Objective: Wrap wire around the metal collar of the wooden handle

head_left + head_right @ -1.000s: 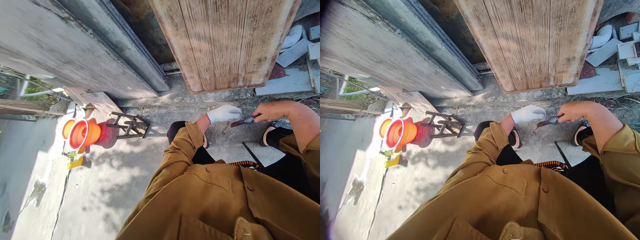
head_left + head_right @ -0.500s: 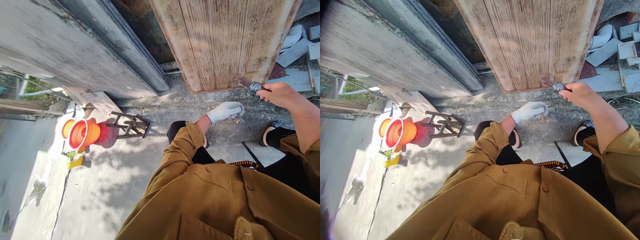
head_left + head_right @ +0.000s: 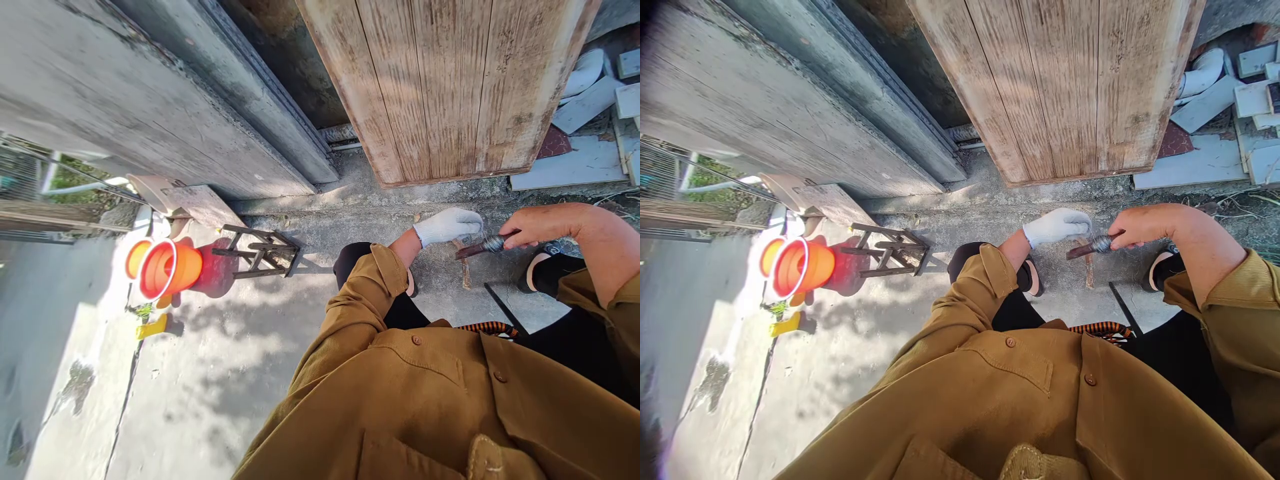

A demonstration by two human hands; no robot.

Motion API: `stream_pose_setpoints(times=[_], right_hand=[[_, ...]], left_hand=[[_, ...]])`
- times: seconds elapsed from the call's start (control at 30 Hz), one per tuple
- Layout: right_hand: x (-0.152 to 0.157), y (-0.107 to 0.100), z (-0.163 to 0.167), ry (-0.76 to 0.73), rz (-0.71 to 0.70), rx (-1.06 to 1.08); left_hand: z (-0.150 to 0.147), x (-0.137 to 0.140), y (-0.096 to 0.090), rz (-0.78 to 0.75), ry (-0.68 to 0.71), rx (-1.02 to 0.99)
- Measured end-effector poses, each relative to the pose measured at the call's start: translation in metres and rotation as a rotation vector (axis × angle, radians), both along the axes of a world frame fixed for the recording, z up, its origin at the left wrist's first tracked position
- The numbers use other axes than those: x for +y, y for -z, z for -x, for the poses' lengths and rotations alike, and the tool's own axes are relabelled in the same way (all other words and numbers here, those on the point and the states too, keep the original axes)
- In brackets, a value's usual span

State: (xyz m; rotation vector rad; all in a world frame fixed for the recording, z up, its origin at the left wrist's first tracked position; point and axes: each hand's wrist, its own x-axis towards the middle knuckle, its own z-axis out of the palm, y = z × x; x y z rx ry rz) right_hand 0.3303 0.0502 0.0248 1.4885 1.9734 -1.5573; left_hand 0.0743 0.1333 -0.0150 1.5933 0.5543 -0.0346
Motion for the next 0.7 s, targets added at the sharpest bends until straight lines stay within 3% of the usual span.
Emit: stream_pose_setpoints(times=[0.1, 0.2, 0.3, 0.4, 0.53, 0.7], right_hand=[[0.002, -0.015, -0.001, 0.083, 0.069, 0.133], [0.005, -0.028, -0.007, 0.487, -0.141, 0.310], [0.008, -0.032, -0.014, 0.911, -0.336, 0.469], [0.012, -0.024, -0.016, 1.099, -0.392, 0.370], [0.017, -0.013, -0.016, 0.975, -0.360, -0.044], [0.019, -0.009, -0.014, 0.548, -0.437, -0.504]], left_hand=[[0.000, 0.001, 0.004, 0.108, -0.095, -0.034], [0.000, -0.001, 0.005, 0.224, -0.191, -0.135], [0.000, -0.004, 0.002, 0.261, -0.125, -0.224], [-0.001, -0.007, -0.002, 0.256, -0.054, -0.245], [-0.002, -0.008, -0.003, 0.243, 0.009, -0.213], [-0.002, -0.011, -0.002, 0.210, 0.092, -0.153]])
